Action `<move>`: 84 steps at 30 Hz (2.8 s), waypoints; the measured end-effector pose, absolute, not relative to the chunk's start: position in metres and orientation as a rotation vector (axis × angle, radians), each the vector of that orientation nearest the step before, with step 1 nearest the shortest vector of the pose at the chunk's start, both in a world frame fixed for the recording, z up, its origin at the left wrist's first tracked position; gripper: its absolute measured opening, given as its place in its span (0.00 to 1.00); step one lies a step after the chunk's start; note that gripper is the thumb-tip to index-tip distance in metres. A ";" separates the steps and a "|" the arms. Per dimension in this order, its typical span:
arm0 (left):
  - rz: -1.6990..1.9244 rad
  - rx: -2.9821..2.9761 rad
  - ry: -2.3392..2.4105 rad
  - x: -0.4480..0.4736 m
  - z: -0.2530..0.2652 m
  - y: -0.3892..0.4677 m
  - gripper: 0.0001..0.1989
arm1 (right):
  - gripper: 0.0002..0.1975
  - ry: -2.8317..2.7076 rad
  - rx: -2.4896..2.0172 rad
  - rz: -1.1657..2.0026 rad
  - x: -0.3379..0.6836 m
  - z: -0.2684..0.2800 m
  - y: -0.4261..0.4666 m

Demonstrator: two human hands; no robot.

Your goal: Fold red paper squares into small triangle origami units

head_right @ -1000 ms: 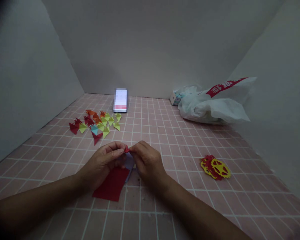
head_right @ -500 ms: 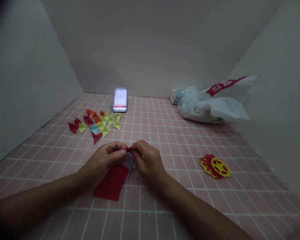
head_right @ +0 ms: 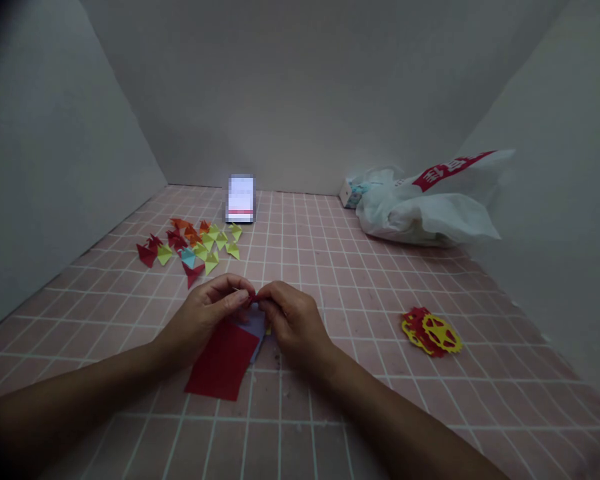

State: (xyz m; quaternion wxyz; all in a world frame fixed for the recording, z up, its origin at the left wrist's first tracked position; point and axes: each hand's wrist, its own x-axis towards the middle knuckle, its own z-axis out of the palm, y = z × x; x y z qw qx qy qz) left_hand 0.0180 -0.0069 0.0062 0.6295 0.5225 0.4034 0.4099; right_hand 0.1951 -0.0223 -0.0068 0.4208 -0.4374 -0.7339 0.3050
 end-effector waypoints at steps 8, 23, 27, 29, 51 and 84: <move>0.933 1.530 0.943 0.013 0.011 -0.001 0.05 | 0.08 -1.904 -1.076 0.764 0.193 -0.004 -0.022; 0.843 1.329 0.986 0.016 0.012 -0.002 0.07 | 0.09 -1.913 -1.033 0.742 0.194 -0.008 -0.021; 0.849 1.315 0.994 0.017 0.012 -0.002 0.08 | 0.13 -1.870 -0.964 0.763 0.194 -0.008 -0.021; 0.834 1.319 1.005 0.017 0.012 -0.002 0.09 | 0.13 -1.895 -0.914 0.740 0.194 -0.008 -0.021; 0.996 1.347 1.034 0.016 0.003 0.001 0.08 | 0.05 -1.924 -0.965 0.707 0.193 -0.005 -0.023; 0.803 1.383 0.944 0.020 0.001 -0.007 0.07 | 0.07 -1.941 -0.933 0.477 0.191 -0.005 -0.026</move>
